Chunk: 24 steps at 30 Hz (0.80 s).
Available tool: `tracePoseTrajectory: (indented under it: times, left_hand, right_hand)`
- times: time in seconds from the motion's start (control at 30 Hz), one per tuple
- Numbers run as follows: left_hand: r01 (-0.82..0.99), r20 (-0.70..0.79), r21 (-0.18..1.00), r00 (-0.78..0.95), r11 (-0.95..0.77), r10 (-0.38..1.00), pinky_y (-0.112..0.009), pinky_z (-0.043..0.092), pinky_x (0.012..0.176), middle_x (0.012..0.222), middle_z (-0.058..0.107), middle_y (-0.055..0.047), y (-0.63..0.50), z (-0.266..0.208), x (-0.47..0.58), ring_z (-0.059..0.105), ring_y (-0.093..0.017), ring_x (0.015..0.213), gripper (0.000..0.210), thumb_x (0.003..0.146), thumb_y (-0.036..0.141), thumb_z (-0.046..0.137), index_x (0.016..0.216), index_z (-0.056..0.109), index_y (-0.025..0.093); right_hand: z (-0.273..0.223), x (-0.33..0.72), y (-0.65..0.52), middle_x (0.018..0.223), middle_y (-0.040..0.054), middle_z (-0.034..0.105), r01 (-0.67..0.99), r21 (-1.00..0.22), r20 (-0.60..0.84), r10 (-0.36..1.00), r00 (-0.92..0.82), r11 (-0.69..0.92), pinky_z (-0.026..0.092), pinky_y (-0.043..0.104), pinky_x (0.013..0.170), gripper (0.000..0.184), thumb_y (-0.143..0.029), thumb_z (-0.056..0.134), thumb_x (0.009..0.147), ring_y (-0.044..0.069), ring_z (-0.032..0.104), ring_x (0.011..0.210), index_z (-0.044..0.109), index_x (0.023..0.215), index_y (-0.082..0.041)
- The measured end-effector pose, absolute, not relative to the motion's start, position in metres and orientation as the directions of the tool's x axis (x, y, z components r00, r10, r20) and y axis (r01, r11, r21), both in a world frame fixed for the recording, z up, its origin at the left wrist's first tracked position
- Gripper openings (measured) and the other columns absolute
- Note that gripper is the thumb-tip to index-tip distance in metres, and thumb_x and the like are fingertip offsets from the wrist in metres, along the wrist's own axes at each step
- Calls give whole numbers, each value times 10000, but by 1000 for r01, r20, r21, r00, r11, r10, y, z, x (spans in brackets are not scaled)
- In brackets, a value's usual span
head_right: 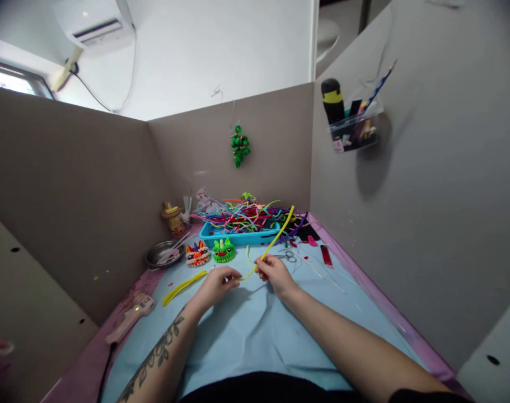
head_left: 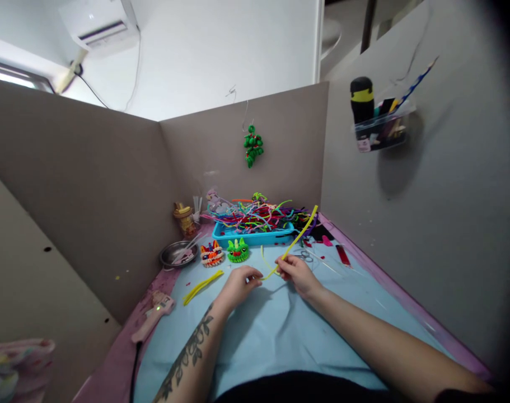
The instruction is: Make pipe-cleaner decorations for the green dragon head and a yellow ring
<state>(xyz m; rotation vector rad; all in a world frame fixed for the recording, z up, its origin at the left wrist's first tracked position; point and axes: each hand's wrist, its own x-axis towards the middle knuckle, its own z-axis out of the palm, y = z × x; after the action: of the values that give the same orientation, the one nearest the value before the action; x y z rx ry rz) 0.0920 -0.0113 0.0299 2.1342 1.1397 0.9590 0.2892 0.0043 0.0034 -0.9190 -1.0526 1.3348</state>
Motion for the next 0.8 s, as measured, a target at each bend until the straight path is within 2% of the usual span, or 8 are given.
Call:
tracePoseTrajectory:
  times: [0.07, 0.17, 0.27, 0.37, 0.47, 0.57, 0.8]
  left_hand:
    - [472, 391, 714, 345, -518, 853, -279, 428, 680, 687, 660, -45, -12, 28, 101, 566, -179, 665, 86, 676, 208, 611, 686, 696, 216]
    - [449, 427, 753, 223, -481, 876, -279, 420, 677, 678, 652, -42, -11, 25, 115, 561, -181, 674, 81, 686, 225, 600, 658, 672, 203]
    - [363, 369, 851, 104, -380, 924, -257, 416, 611, 671, 643, -38, -12, 22, 133, 548, -157, 615, 119, 719, 256, 564, 694, 648, 175]
    - [266, 327, 907, 48, -327, 944, -240, 411, 579, 644, 620, -23, -15, 13, 148, 534, -135, 578, 131, 735, 276, 547, 722, 611, 162]
    - [216, 301, 927, 58, -306, 952, -231, 410, 574, 648, 617, -15, -18, 1, 151, 540, -128, 578, 102, 722, 261, 558, 736, 587, 164]
    - [248, 290, 921, 82, -302, 953, -233, 410, 585, 658, 622, -18, -20, -7, 147, 539, -127, 582, 107, 735, 263, 541, 729, 585, 166]
    - [385, 335, 852, 117, -354, 935, -228, 382, 586, 607, 584, 3, -21, -4, 141, 504, -125, 582, 160, 752, 284, 522, 664, 587, 167]
  right_hand:
    - [7, 290, 4, 584, 1, 563, -324, -946, 46, 998, -36, 32, 304, 222, 436, 338, -443, 708, 583, 89, 442, 452, 581, 718, -160]
    - [10, 289, 2, 605, -8, 550, -362, -932, 68, 994, -85, 33, 295, 213, 433, 350, -433, 695, 602, 82, 440, 465, 600, 800, -159]
    - [11, 285, -1, 558, -37, 506, -316, -945, 142, 974, -177, 80, 291, 207, 431, 334, -415, 667, 657, 75, 414, 453, 602, 867, -163]
    - [9, 282, -3, 499, -57, 459, -225, -964, 183, 967, -176, 141, 275, 208, 415, 289, -428, 630, 697, 72, 378, 421, 587, 803, -162]
    - [7, 284, -2, 461, -67, 435, -87, -982, 178, 976, -129, 168, 257, 209, 396, 271, -424, 624, 691, 70, 356, 394, 531, 650, -173]
    - [4, 288, 0, 424, -77, 419, -6, -987, 158, 974, -161, 159, 236, 205, 375, 290, -401, 623, 684, 63, 332, 360, 470, 571, -182]
    - [1, 290, 1, 430, -69, 450, -105, -992, 93, 965, -243, 69, 227, 188, 355, 287, -411, 620, 691, 49, 333, 343, 503, 587, -170]
